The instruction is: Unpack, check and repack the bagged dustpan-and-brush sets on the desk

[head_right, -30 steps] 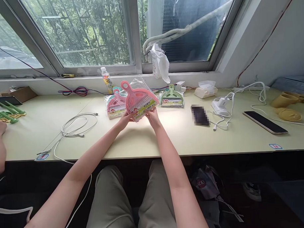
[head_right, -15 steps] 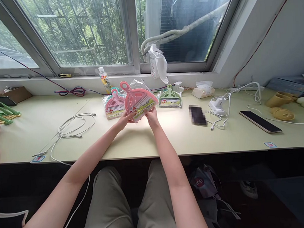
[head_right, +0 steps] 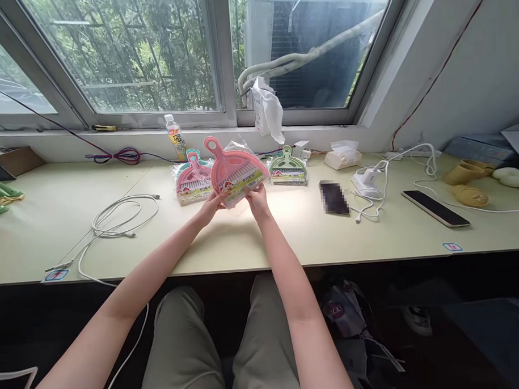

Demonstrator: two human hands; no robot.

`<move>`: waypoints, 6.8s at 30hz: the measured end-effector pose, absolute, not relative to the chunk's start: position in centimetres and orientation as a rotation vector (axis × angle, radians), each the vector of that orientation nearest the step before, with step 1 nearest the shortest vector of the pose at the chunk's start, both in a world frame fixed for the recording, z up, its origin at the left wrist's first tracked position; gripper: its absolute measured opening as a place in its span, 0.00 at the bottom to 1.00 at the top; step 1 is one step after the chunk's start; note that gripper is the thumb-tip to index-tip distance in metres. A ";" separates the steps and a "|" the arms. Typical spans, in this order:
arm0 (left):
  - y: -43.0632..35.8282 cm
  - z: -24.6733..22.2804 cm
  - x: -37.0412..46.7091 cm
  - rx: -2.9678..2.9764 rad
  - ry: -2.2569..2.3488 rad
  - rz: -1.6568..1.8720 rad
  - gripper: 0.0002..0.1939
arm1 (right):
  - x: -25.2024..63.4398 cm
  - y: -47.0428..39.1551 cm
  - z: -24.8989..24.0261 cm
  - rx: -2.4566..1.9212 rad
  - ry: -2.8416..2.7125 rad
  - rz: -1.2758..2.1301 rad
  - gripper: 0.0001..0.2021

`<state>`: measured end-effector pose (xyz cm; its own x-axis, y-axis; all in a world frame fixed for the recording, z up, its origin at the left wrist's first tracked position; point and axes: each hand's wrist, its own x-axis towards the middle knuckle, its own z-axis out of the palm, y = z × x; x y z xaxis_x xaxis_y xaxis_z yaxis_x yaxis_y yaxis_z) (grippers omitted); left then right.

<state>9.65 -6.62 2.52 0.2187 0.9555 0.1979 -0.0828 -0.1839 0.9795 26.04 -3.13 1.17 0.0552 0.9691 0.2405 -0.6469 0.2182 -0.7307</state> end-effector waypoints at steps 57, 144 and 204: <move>-5.9 2.8 9.7 1.399 0.973 1.247 0.32 | 26.3 -3.9 3.0 -0.488 -0.714 1.366 0.22; -6.3 3.2 9.6 1.442 0.935 1.164 0.27 | 26.6 -3.1 2.3 -0.549 -0.822 1.379 0.21; -6.1 3.9 8.8 1.352 0.897 1.097 0.23 | 27.6 -2.9 3.0 -0.607 -0.894 1.460 0.24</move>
<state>8.82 -6.11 3.91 0.2789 0.9541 0.1088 -0.0823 -0.0891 0.9926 27.60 -2.89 3.03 -0.1041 0.9841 0.1438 -0.5750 0.0584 -0.8161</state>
